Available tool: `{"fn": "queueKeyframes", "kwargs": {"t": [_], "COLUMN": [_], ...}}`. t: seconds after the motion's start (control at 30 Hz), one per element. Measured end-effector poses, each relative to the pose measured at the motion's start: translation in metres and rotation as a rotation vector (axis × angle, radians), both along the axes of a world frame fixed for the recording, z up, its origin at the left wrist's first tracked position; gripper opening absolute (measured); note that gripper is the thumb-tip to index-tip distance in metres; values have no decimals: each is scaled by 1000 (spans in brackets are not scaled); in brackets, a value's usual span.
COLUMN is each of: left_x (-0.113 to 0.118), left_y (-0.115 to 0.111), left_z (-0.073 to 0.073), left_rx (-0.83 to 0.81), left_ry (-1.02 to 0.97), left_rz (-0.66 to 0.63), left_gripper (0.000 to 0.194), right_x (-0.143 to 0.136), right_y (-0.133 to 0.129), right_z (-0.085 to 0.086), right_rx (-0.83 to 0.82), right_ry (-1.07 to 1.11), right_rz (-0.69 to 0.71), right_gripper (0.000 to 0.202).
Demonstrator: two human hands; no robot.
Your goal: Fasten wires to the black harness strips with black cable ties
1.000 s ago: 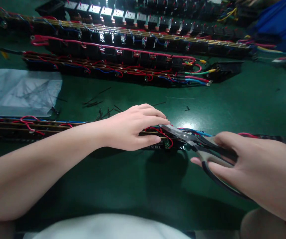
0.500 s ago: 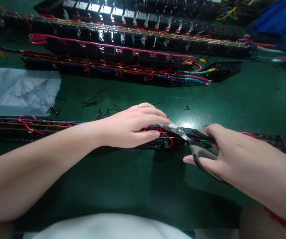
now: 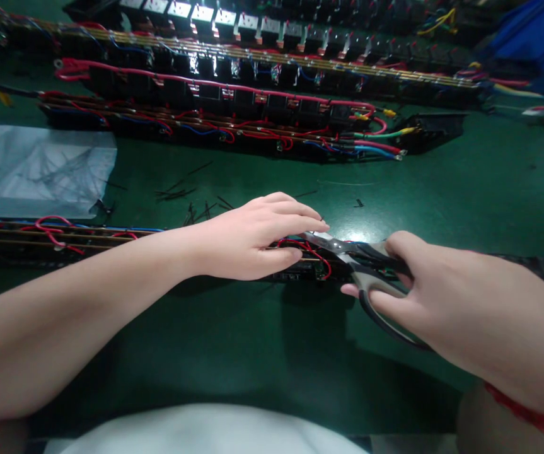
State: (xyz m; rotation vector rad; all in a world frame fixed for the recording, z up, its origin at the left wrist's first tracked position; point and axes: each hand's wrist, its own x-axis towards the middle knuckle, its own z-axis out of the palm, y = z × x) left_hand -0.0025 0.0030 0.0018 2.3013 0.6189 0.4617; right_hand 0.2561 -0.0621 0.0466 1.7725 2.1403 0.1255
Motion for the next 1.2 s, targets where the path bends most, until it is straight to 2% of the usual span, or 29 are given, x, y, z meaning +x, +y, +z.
{"fn": "queueKeyframes", "kwargs": {"t": [0.33, 0.5, 0.67, 0.97, 1.2], "left_x": [1, 1, 2, 4, 6], "left_y": [-1, 0, -1, 0, 2], "left_z": [1, 1, 1, -5, -5], "left_rx": [34, 57, 56, -84, -13], "left_ry": [42, 15, 3, 21, 33], "left_rz": [73, 137, 199, 490, 488], "left_gripper": [46, 55, 64, 45, 17], "right_x": [9, 14, 15, 18, 24], "right_y": [17, 21, 23, 25, 24], "right_z": [4, 5, 8, 7, 7], "right_rx": [-189, -253, -337, -375, -366], "right_ry": [-15, 27, 113, 165, 130], "right_rz": [-97, -152, -150, -168, -188], "right_gripper": [37, 44, 52, 49, 53]}}
